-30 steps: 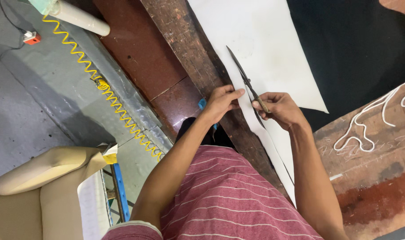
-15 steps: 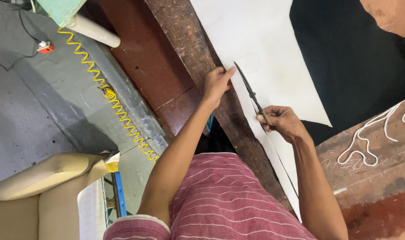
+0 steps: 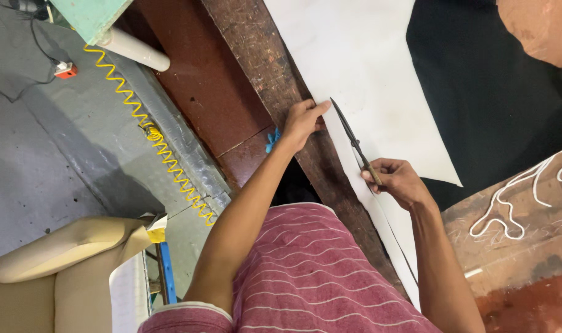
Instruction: The person cuts strips of white upholstery foam and fabric using shears at a workbench, then positions the material onto a tan seat frame.
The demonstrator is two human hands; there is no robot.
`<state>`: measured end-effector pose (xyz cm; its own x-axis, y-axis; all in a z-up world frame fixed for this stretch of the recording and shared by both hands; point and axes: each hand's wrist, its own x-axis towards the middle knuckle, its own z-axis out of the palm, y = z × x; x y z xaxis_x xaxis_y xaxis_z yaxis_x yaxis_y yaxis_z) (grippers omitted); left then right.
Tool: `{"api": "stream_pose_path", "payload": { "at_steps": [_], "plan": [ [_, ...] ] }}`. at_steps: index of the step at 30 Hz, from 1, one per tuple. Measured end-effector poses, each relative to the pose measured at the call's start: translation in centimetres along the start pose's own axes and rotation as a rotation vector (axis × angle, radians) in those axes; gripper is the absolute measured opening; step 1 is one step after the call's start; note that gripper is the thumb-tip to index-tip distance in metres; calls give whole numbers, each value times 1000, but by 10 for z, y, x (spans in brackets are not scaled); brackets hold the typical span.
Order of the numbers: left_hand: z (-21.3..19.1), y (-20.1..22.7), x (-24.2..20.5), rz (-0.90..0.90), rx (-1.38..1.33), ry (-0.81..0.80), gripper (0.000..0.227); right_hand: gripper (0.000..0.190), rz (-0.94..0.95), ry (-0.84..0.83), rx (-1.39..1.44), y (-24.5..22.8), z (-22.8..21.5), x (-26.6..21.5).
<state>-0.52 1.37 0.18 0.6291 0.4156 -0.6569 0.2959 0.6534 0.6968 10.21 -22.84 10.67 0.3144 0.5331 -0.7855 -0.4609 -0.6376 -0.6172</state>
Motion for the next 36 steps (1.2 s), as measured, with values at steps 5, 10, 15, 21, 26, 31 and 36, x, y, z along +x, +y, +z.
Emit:
{"api": "stream_pose_path", "payload": {
  "at_steps": [5, 10, 15, 21, 26, 31, 36],
  "plan": [
    [1, 1, -7, -18, -72, -47, 26, 29, 51, 2, 19, -5, 4, 5],
    [2, 6, -9, -43, -92, -83, 26, 30, 52, 9, 52, -18, 10, 13],
    [1, 12, -12, -27, -85, -121, 27, 31, 37, 57, 23, -23, 13, 22],
    [3, 14, -17, -17, -109, -104, 26, 28, 23, 8, 63, -32, 13, 21],
    [2, 13, -18, -19, -140, -114, 27, 27, 30, 17, 40, -41, 14, 24],
    [4, 13, -20, -44, -102, -104, 28, 28, 18, 10, 37, -55, 21, 38],
    [2, 15, -21, -15, -135, -115, 31, 27, -25, -36, 63, -60, 25, 46]
  ]
}}
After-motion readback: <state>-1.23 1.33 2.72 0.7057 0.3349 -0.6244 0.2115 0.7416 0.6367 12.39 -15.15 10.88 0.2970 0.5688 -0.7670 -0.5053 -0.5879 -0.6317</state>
